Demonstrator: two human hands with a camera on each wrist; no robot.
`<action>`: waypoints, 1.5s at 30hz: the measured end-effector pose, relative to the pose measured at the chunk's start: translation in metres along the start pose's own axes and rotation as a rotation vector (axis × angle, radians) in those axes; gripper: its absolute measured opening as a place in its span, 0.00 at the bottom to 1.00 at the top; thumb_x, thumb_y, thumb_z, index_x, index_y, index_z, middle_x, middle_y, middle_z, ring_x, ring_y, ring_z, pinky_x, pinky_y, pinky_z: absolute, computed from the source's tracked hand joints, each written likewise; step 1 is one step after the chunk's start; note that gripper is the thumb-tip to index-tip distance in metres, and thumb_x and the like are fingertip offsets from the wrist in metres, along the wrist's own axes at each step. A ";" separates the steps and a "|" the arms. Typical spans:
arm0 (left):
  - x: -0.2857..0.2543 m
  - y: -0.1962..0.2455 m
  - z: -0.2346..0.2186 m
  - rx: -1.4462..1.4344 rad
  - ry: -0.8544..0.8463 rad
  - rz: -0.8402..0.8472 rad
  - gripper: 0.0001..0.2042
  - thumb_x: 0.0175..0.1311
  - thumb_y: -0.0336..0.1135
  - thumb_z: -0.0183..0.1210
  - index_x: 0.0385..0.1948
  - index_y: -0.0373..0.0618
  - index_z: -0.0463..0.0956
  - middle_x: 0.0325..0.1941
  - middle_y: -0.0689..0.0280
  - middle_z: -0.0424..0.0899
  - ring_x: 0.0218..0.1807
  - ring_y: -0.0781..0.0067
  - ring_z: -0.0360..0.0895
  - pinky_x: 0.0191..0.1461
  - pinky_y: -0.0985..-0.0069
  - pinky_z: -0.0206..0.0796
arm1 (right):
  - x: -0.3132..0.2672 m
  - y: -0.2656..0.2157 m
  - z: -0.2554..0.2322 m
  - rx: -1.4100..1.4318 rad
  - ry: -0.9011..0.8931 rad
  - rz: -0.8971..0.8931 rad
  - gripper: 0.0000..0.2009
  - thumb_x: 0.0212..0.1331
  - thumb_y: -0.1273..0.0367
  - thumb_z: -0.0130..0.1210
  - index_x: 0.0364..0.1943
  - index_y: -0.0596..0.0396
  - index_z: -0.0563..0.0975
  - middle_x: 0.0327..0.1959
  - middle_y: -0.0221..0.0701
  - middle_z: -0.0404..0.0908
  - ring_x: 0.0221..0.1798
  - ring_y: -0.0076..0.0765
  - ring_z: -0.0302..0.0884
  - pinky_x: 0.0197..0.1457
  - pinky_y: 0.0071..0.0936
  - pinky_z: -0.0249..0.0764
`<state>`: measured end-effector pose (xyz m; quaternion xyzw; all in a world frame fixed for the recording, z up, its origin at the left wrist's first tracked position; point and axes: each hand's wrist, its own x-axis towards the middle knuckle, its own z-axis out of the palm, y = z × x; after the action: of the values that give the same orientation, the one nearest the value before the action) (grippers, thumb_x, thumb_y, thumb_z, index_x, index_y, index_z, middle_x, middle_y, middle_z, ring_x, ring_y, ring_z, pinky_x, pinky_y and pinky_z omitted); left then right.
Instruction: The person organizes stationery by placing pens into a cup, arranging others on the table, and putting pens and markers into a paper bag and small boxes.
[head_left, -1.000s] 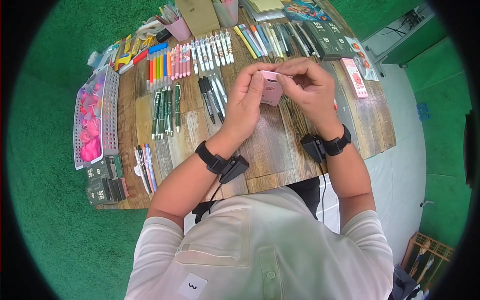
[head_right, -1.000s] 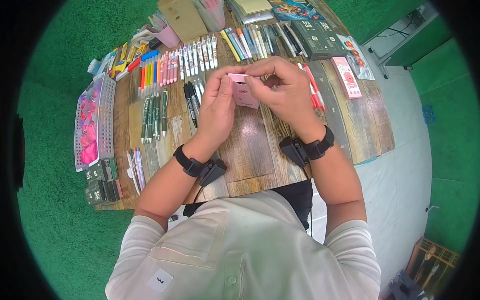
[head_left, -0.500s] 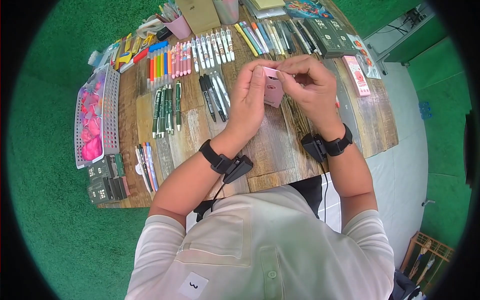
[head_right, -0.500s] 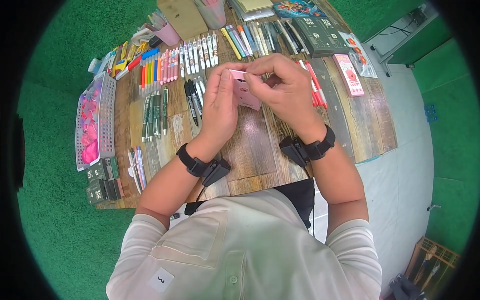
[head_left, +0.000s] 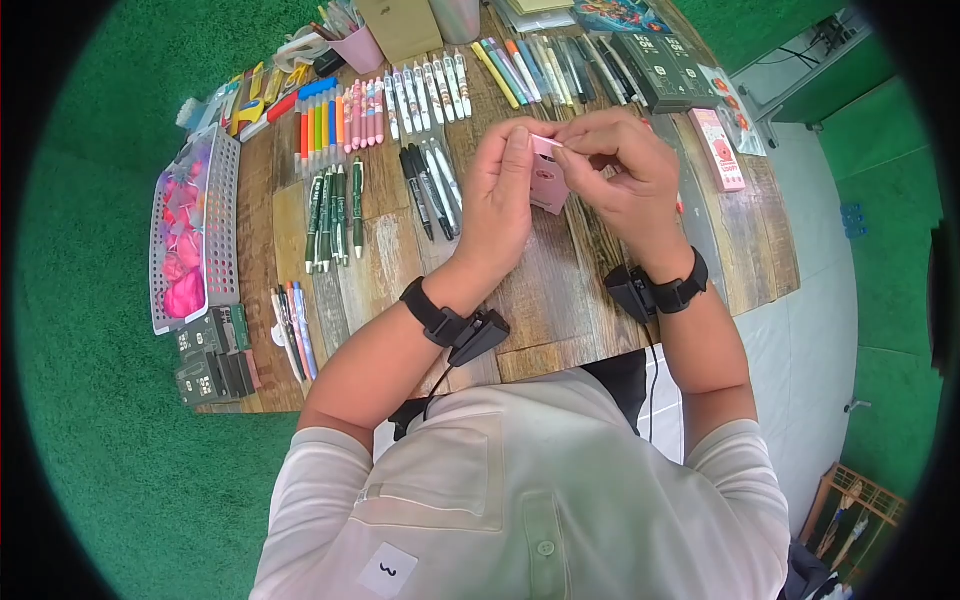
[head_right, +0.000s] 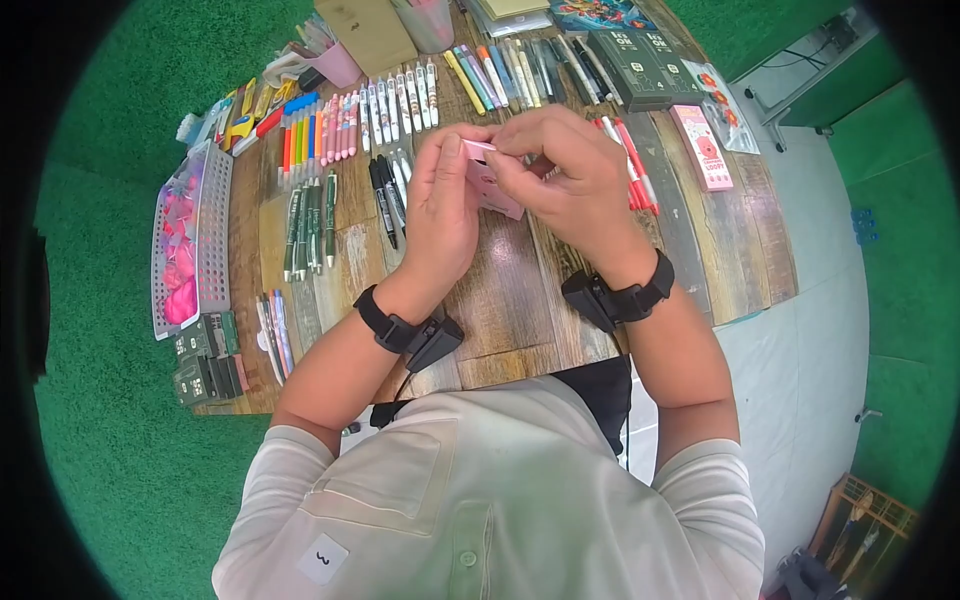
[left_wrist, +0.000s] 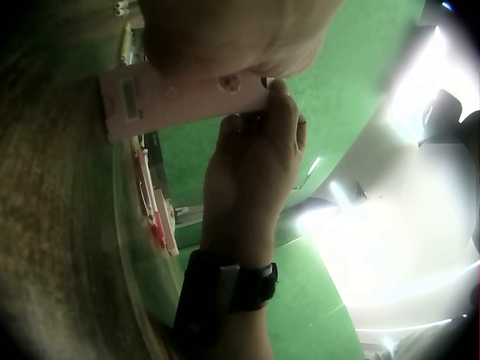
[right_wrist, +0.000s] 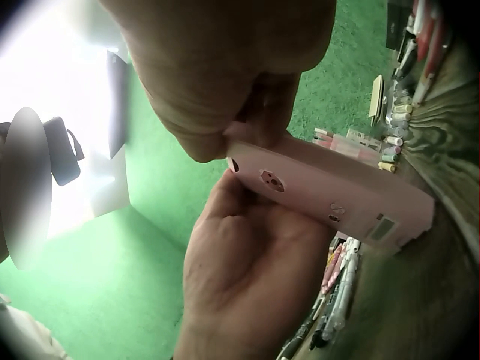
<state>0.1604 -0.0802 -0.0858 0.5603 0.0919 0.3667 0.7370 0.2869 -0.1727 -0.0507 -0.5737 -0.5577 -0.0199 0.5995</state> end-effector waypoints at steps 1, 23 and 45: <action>0.000 -0.001 -0.001 0.001 0.000 0.000 0.15 0.85 0.43 0.41 0.54 0.43 0.72 0.57 0.61 0.80 0.57 0.74 0.76 0.65 0.70 0.67 | 0.001 0.001 -0.002 -0.039 -0.015 -0.084 0.06 0.56 0.75 0.70 0.33 0.55 0.82 0.38 0.31 0.87 0.35 0.24 0.84 0.30 0.20 0.78; 0.004 0.009 -0.001 -0.057 -0.080 -0.173 0.17 0.85 0.44 0.42 0.54 0.39 0.73 0.48 0.64 0.79 0.51 0.76 0.76 0.59 0.73 0.68 | 0.004 0.008 -0.013 -0.304 -0.164 -0.495 0.10 0.49 0.71 0.72 0.35 0.52 0.83 0.45 0.33 0.85 0.35 0.31 0.82 0.33 0.25 0.78; 0.034 0.033 -0.032 -0.616 0.062 -0.026 0.22 0.83 0.52 0.39 0.62 0.46 0.70 0.60 0.53 0.80 0.64 0.54 0.76 0.72 0.56 0.63 | -0.003 0.012 -0.006 -0.246 -0.314 0.248 0.33 0.46 0.49 0.76 0.54 0.52 0.79 0.40 0.43 0.87 0.43 0.51 0.87 0.46 0.41 0.81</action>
<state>0.1525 -0.0308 -0.0581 0.2976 0.0061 0.3848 0.8737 0.2979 -0.1751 -0.0594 -0.7028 -0.5626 0.0756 0.4287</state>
